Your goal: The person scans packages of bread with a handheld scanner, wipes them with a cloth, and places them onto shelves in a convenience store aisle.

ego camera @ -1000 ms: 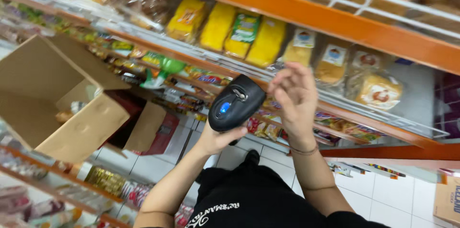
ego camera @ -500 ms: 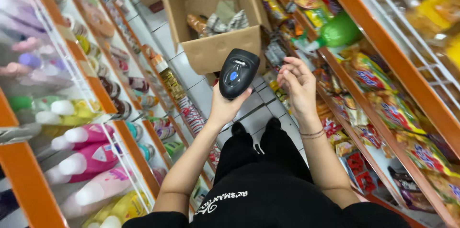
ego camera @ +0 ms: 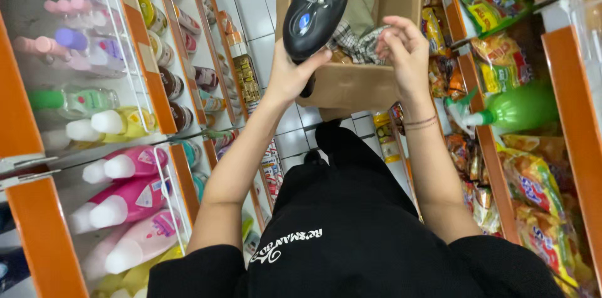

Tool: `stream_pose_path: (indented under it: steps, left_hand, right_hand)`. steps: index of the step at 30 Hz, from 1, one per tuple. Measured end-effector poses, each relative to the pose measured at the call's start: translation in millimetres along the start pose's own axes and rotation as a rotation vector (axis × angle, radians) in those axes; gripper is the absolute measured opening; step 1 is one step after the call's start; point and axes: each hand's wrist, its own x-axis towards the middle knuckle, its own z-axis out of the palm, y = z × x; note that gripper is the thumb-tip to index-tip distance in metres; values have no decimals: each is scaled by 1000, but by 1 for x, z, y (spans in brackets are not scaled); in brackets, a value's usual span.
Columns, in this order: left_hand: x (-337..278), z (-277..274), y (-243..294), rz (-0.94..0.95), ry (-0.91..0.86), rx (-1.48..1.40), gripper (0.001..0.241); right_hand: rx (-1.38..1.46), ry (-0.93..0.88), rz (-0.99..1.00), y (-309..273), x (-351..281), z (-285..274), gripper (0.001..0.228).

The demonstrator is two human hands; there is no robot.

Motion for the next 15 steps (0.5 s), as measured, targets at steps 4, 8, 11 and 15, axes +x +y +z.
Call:
stream_pose_path:
  steps: [4, 8, 11, 15]
  left_hand:
    - [78, 8, -46, -202, 53, -81, 17]
    - [118, 5, -100, -325, 166, -119, 16]
    - [132, -3, -130, -393, 218, -76, 13]
    - [139, -17, -149, -455, 303, -108, 13]
  right_hand:
    - [-305, -92, 142, 38, 112, -14, 29]
    - [-920, -410, -103, 103, 214, -3, 38]
    - [-1226, -545, 164, 155, 244, 14, 38]
    - [-1226, -553, 211, 220, 225, 34, 15]
